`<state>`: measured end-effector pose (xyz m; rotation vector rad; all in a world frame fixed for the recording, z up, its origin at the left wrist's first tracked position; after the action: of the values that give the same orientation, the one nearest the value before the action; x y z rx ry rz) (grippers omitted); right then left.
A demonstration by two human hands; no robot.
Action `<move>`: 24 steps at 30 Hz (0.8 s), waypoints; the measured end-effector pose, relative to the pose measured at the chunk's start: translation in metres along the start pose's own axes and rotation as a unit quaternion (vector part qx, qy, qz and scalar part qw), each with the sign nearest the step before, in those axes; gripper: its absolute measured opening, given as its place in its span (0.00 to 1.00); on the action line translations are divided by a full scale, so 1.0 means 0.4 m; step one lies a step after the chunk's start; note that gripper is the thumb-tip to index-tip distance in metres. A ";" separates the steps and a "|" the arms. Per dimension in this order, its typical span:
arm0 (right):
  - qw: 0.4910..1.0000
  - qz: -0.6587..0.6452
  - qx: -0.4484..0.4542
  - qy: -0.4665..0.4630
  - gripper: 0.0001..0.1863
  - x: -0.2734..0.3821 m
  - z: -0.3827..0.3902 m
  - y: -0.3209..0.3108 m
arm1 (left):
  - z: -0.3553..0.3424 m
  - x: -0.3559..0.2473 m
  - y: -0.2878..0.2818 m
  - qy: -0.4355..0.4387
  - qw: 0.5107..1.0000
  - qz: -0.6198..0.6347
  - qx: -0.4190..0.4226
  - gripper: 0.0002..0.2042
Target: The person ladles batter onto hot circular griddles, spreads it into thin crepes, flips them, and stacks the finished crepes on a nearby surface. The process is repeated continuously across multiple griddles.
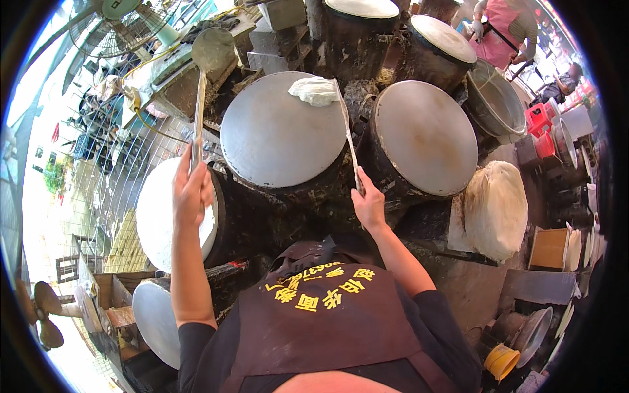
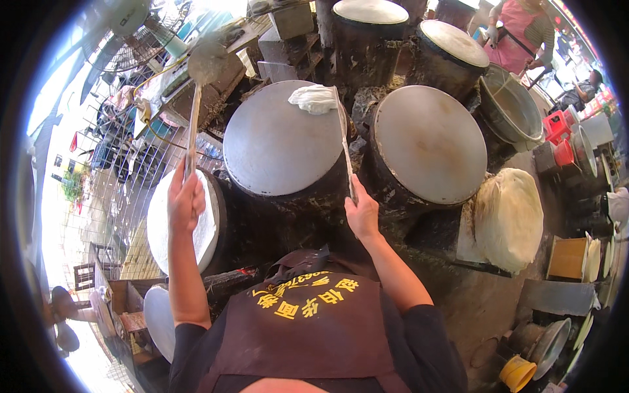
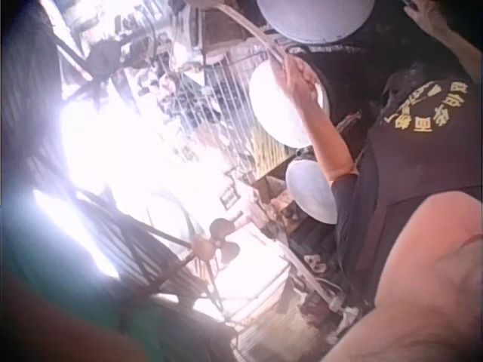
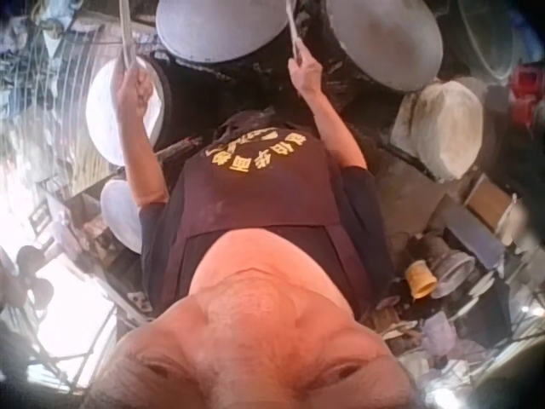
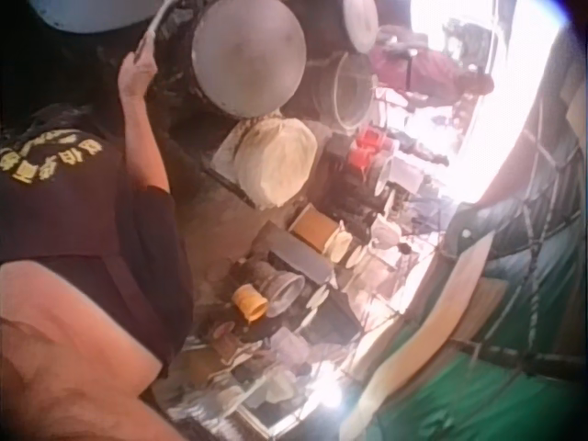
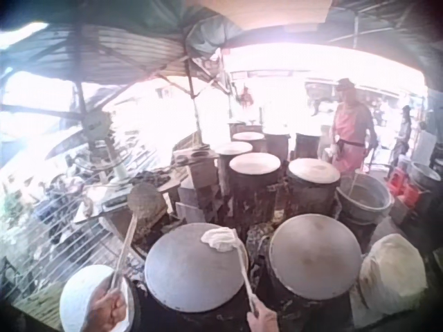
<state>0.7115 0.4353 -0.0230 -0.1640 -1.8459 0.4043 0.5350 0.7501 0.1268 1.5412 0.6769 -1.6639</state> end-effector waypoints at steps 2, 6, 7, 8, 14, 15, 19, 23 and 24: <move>0.998 0.017 0.042 0.051 0.29 0.005 -0.015 0.075 | 0.091 -0.003 -0.024 -0.046 0.994 0.083 0.045 0.24; 0.994 0.064 0.082 0.015 0.28 0.034 -0.054 0.149 | 0.231 0.007 -0.085 -0.119 0.960 0.236 0.096 0.23; 0.993 0.088 0.078 -0.024 0.29 0.029 -0.069 0.136 | 0.262 0.010 -0.118 -0.123 0.954 0.253 0.099 0.23; 0.996 0.063 0.053 -0.019 0.30 0.010 -0.080 0.115 | 0.292 0.013 -0.152 -0.135 0.945 0.284 0.094 0.24; 0.989 0.136 0.049 0.007 0.29 0.041 -0.093 0.191 | 0.429 0.027 -0.290 -0.143 0.905 0.390 0.093 0.29; 0.991 0.127 0.029 -0.010 0.27 0.017 -0.093 0.232 | 0.438 0.018 -0.276 -0.141 0.908 0.385 0.082 0.30; 0.985 0.166 0.049 -0.002 0.25 0.035 -0.139 0.179 | 0.472 -0.010 -0.262 -0.120 0.930 0.343 0.049 0.29; 0.980 0.195 0.022 0.039 0.25 0.019 -0.156 0.183 | 0.471 0.009 -0.315 -0.115 0.913 0.366 0.139 0.29; 0.981 0.190 0.030 0.008 0.24 0.020 -0.147 0.221 | 0.472 0.016 -0.309 -0.126 0.908 0.365 0.163 0.29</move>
<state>0.7565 0.5312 -0.0318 -0.4811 -1.7836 0.7211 0.3242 0.6689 0.1319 1.4987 -0.3206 -1.3748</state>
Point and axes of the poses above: each hand's wrist, its own z-axis away from the middle knuckle, its own y-axis out of the palm, x = y × z, the point moved 7 cm from there along -z, towards the middle knuckle, and after that the axes turned 12 degrees about -x, right-handed, at the moved point
